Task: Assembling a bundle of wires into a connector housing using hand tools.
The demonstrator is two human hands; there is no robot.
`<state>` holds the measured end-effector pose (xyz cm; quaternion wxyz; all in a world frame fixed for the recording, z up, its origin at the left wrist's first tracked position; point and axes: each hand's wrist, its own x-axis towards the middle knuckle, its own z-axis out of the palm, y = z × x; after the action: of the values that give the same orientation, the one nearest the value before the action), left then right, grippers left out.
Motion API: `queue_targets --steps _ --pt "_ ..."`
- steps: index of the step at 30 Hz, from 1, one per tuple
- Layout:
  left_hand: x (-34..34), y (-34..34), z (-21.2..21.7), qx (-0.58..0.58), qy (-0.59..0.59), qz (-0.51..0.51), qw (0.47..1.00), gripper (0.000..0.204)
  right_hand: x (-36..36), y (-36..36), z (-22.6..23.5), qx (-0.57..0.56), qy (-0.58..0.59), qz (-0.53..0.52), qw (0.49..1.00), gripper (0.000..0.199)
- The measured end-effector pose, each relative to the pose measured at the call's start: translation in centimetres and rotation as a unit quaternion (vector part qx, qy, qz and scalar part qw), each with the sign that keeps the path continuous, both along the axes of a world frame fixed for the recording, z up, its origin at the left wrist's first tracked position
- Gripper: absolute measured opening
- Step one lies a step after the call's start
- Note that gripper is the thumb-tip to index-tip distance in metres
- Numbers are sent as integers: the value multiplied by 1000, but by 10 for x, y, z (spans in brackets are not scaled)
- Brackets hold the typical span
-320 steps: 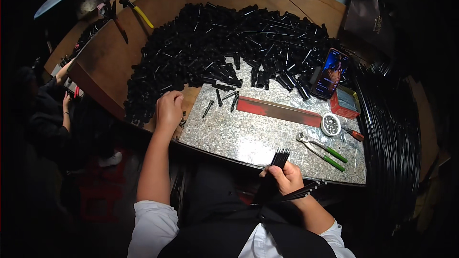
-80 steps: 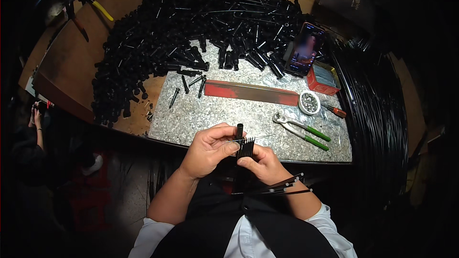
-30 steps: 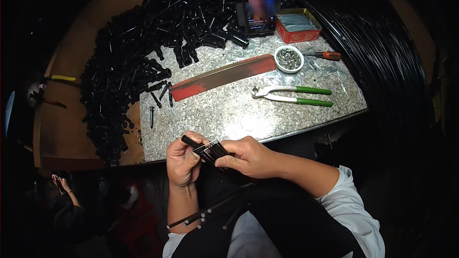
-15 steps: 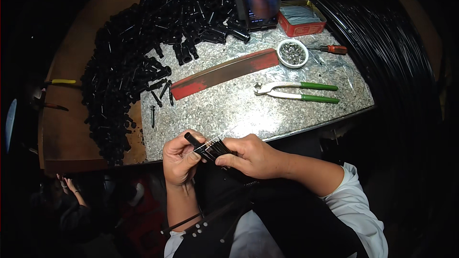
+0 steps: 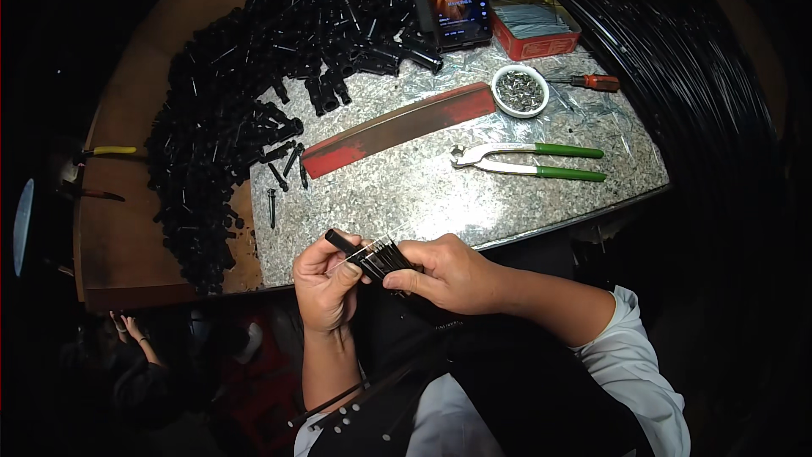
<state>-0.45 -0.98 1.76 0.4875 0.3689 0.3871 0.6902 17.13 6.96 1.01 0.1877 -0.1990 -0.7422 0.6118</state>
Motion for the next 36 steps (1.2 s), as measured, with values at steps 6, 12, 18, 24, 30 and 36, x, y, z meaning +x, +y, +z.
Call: queue_targets --steps 6,12,18,24,30,36 --pt "2 1 0 -4 7 14 1000 29 1 0 -1 7 23 -11 1000 20" --pt "2 1 -3 -6 11 15 1000 28 0 -1 0 -2 13 -15 1000 20" --pt "3 0 3 1 65 23 998 29 -1 -2 4 -1 54 -26 998 27" --pt "3 -2 2 -18 61 32 997 29 0 0 13 32 59 -1 998 21" --pt "2 -2 2 -21 58 17 998 28 0 -1 12 38 77 -19 996 22" --pt "3 -2 5 -30 66 16 997 29 0 3 5 10 61 -4 998 22"
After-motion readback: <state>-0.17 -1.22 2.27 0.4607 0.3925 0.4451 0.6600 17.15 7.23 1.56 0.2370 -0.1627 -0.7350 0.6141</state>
